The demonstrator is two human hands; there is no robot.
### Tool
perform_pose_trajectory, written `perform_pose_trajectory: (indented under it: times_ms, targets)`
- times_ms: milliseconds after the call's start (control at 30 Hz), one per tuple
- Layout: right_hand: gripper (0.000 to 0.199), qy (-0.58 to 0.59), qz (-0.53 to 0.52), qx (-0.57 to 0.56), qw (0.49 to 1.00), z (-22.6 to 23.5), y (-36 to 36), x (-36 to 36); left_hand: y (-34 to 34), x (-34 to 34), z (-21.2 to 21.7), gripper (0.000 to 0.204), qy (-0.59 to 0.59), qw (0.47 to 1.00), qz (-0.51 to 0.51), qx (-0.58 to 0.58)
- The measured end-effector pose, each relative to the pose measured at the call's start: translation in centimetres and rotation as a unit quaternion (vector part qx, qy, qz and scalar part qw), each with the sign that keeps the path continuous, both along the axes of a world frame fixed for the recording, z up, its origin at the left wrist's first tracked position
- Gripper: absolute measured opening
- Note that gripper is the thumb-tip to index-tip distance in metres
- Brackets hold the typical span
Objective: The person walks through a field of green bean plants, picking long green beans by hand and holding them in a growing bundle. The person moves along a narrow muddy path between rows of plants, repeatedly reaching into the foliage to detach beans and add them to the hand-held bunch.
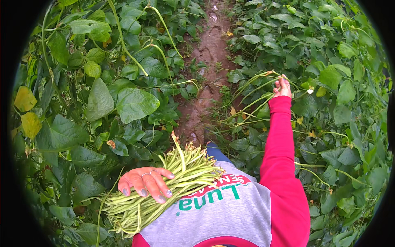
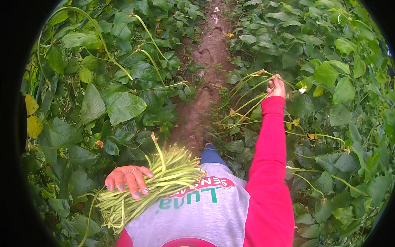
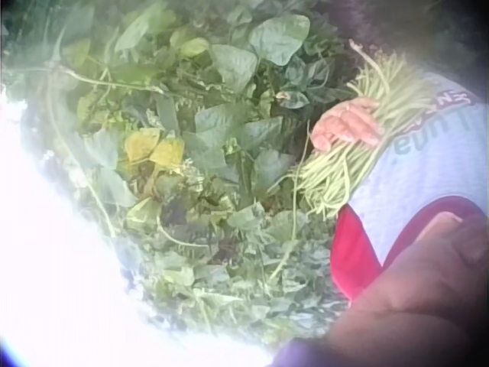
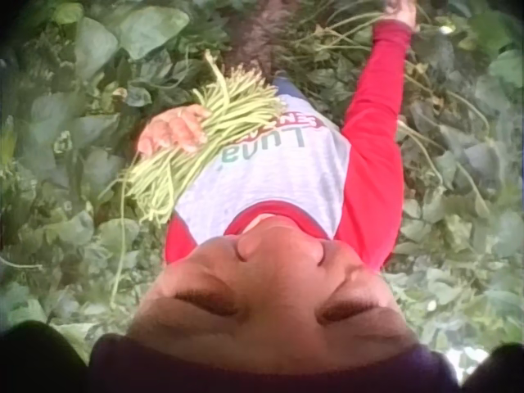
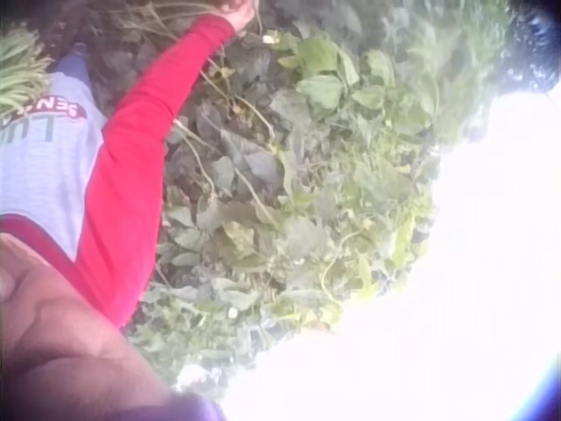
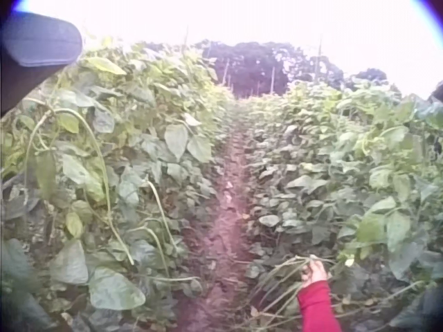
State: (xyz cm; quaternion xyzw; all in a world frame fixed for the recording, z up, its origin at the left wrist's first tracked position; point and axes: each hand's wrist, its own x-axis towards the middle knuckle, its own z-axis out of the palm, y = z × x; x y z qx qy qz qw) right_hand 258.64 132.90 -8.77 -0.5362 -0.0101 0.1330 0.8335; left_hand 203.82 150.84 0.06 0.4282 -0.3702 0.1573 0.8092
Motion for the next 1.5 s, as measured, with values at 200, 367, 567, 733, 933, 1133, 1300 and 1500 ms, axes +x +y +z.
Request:
perform_pose_trajectory:
  times_ms: [200,367,567,733,933,1133,1300,1500]
  targets:
    - [0.018,-0.093,-0.001,-0.068,0.993,0.2,-0.6,0.3,-0.1,-0.1,0.3,0.049,0.001,1.0,-0.004,0.007]
    - [0.016,-0.112,-0.002,-0.066,0.992,-0.1,-1.5,0.1,-0.1,0.5,0.2,0.049,0.017,1.0,-0.012,0.008]
    - [0.014,-0.118,0.027,-0.056,0.991,-0.4,-0.5,-1.8,-0.4,1.7,-0.4,0.052,0.002,1.0,-0.015,-0.017]
    - [0.014,-0.043,0.128,-0.162,0.978,-6.4,2.9,-7.9,0.2,2.5,-1.3,0.052,-0.001,1.0,-0.011,-0.025]
    - [0.005,-0.227,0.224,-0.083,0.944,-5.5,12.3,-17.4,1.6,4.1,-3.0,0.055,0.06,0.997,-0.004,-0.055]
    - [0.011,-0.449,0.526,0.28,0.666,12.5,15.6,-23.5,1.5,5.8,-5.8,0.049,0.216,0.966,0.107,-0.09]
    - [0.021,-0.349,0.614,0.441,0.554,15.3,13.7,-26.1,0.8,11.8,-2.1,0.043,0.314,0.891,0.281,-0.168]
    - [0.014,-0.044,0.675,0.496,0.545,10.6,14.7,-18.3,2.6,17.1,-5.1,0.051,0.018,0.95,0.046,-0.309]
